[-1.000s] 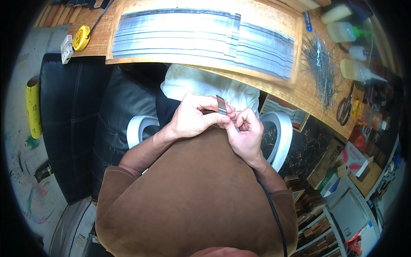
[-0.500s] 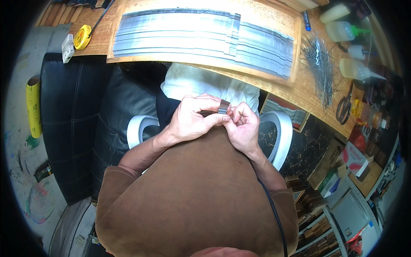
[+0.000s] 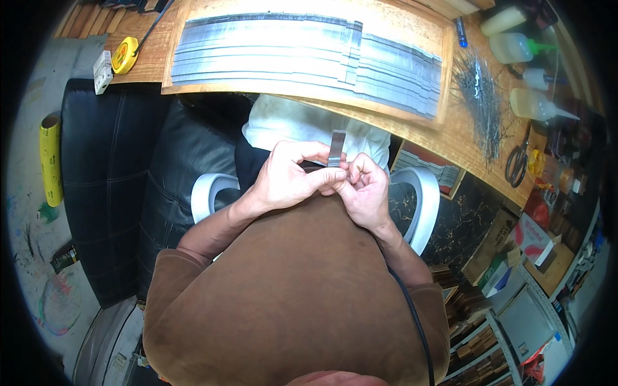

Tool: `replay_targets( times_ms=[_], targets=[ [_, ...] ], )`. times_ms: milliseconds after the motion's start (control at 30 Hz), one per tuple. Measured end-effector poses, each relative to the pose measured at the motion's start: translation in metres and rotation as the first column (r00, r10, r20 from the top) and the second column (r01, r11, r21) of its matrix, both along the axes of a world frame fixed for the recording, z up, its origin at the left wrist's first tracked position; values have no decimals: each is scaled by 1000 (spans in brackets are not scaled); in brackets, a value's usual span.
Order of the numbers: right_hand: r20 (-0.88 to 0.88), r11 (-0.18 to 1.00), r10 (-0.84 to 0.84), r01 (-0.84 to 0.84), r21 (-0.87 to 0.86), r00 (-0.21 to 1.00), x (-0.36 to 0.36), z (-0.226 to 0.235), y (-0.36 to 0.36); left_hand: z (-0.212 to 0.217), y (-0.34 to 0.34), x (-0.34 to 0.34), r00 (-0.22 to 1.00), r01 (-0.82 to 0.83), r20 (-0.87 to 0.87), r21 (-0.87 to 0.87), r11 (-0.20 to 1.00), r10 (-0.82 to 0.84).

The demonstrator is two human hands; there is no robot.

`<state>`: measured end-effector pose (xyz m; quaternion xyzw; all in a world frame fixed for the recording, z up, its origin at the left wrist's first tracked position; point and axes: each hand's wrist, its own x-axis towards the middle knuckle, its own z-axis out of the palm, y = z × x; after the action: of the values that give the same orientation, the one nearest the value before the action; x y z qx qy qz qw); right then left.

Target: The person repeatedly picks up small metal strips from a wooden tray and joins them end-to-end by hand. The person places the assembled strip back on the tray and continues the process with additional strips.

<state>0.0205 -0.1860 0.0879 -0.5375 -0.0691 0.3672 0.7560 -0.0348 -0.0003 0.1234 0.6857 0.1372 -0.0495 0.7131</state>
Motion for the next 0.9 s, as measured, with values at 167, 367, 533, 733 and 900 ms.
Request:
replay_targets(
  times_ms=[167, 367, 533, 733, 900],
  targets=[
    [-175, 982, 85, -112, -152, 981, 4, 6, -3, -2, 5, 15, 969, -142, -236, -299, 944, 71],
    [10, 969, 112, -107, -224, 994, 36, 1, 0, -17, 20, 32, 952, -38, -297, -344, 938, -70],
    [-143, 999, -6, -1, -48, 990, 51, -12, 27, -27, 27, 45, 952, 57, -248, -429, 902, -178],
    [-94, 990, -84, 72, -121, 992, 47, -3, 35, -34, 34, 46, 950, 128, -227, -339, 932, -213],
    [529, 951, -6, 169, -259, 849, 33, 21, 27, -21, 18, 18, 995, 103, 3, 120, 987, -104]
  ],
)
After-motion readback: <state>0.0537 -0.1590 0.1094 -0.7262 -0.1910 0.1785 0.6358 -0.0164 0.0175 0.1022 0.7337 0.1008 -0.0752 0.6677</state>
